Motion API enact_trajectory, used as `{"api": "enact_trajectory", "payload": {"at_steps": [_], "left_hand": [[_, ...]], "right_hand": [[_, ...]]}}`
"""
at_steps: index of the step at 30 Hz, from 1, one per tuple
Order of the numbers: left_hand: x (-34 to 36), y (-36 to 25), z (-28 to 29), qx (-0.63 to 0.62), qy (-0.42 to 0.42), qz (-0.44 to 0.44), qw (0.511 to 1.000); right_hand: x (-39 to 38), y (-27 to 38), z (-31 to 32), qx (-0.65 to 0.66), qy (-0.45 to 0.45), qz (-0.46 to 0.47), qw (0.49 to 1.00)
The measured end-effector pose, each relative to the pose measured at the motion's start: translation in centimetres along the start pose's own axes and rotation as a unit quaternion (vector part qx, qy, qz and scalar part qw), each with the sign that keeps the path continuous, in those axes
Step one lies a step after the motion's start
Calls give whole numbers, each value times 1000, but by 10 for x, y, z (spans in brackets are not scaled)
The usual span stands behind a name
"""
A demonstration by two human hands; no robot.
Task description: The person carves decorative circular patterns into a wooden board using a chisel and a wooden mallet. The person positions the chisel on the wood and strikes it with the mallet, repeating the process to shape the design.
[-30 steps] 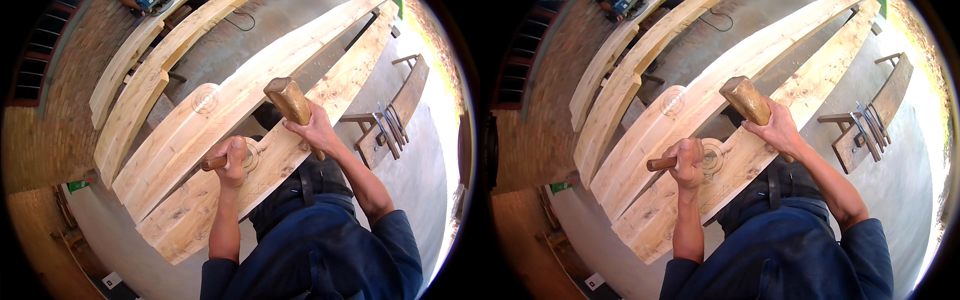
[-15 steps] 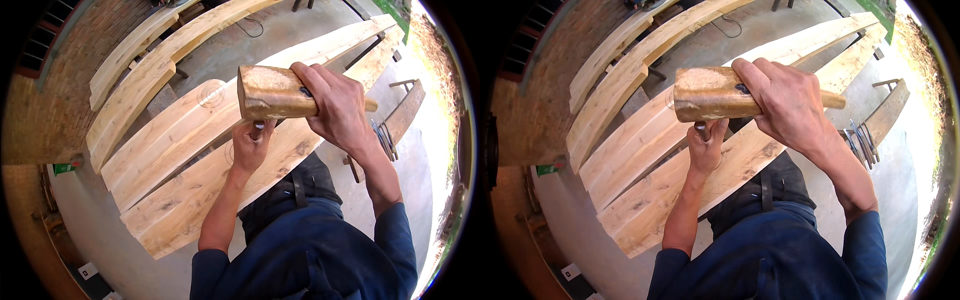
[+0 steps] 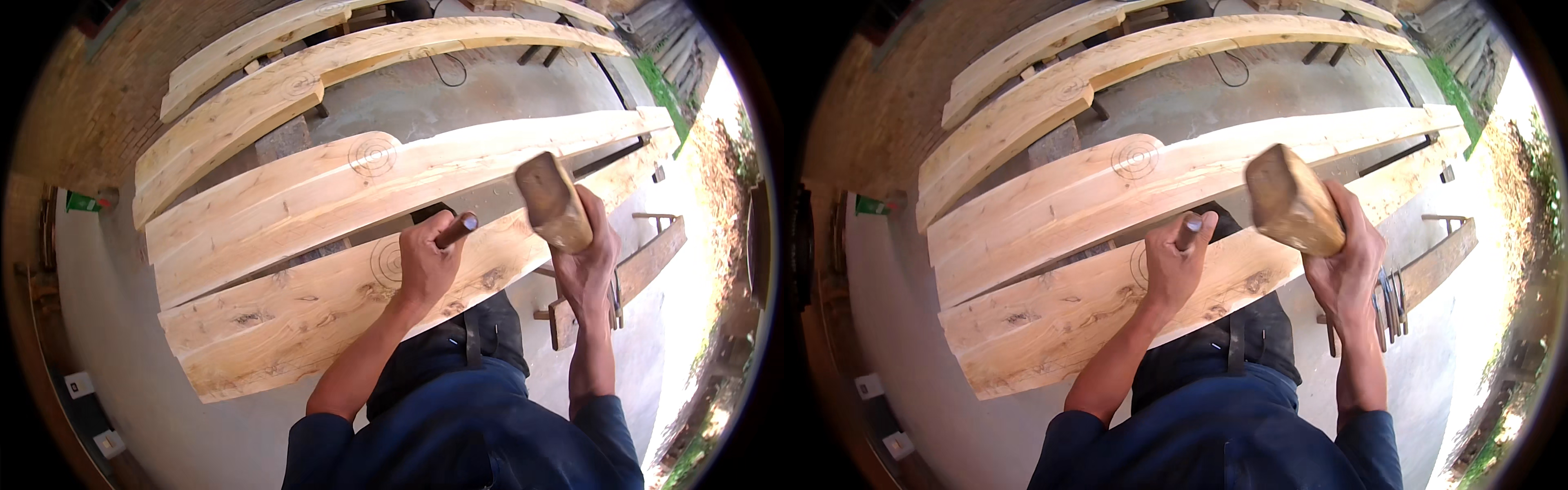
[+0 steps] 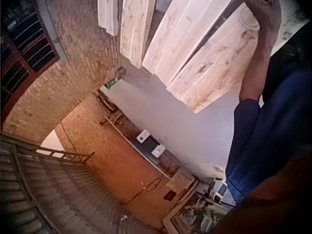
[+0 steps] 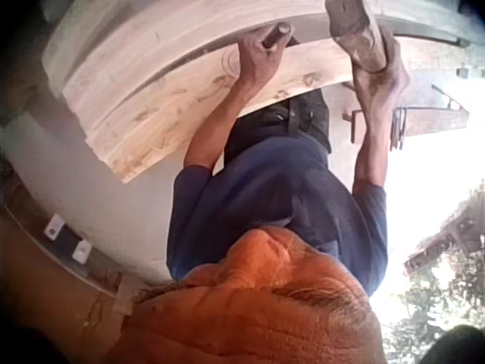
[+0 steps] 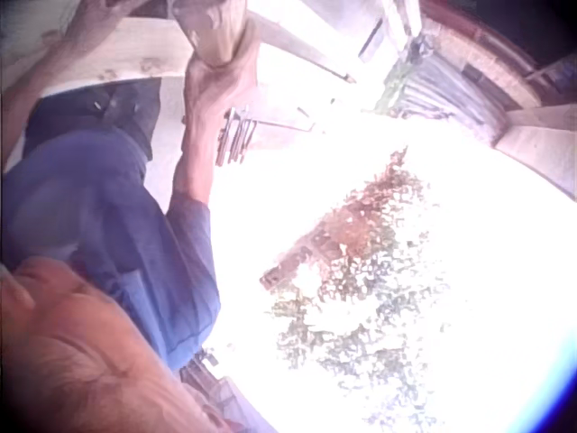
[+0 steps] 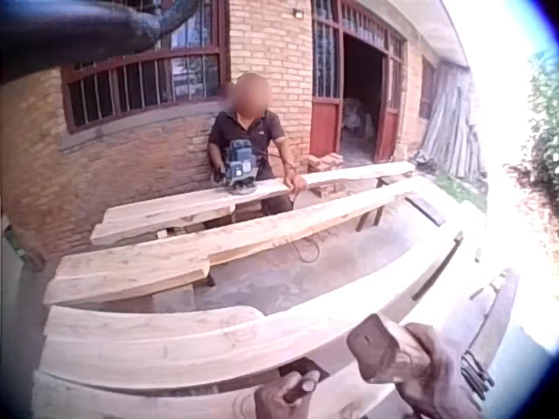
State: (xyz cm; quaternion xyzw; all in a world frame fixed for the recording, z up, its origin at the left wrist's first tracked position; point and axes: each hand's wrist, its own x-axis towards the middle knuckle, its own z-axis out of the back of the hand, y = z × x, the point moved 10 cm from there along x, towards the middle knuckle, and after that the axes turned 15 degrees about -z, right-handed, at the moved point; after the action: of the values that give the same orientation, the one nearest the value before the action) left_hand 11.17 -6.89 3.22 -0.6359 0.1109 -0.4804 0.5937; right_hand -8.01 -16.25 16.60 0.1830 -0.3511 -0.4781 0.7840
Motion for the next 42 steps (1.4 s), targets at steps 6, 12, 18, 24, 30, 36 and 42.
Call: {"api": "enact_trajectory", "payload": {"at_steps": [6,12,18,24,30,36,42], "left_hand": [[-21,-34,-17,24,-35,-117,992],[-5,-19,-15,-16,-29,-75,997],[-7,-20,-15,-28,-14,-77,996],[-11,-20,-3,-61,-39,-82,994],[-18,-17,3,-65,-35,-77,994],[-13,-21,-9,-62,-20,-94,993],[-17,-19,-3,-79,-33,-73,994]], "right_hand": [[-62,-111,-7,30,57,-294,954],[-51,-99,10,42,9,-247,968],[-28,-46,41,115,-125,-137,976],[-16,-10,96,329,-132,-52,934],[-23,46,18,-165,-42,135,976],[-29,45,60,84,-120,63,987],[-26,-35,30,25,-29,-65,997]]}}
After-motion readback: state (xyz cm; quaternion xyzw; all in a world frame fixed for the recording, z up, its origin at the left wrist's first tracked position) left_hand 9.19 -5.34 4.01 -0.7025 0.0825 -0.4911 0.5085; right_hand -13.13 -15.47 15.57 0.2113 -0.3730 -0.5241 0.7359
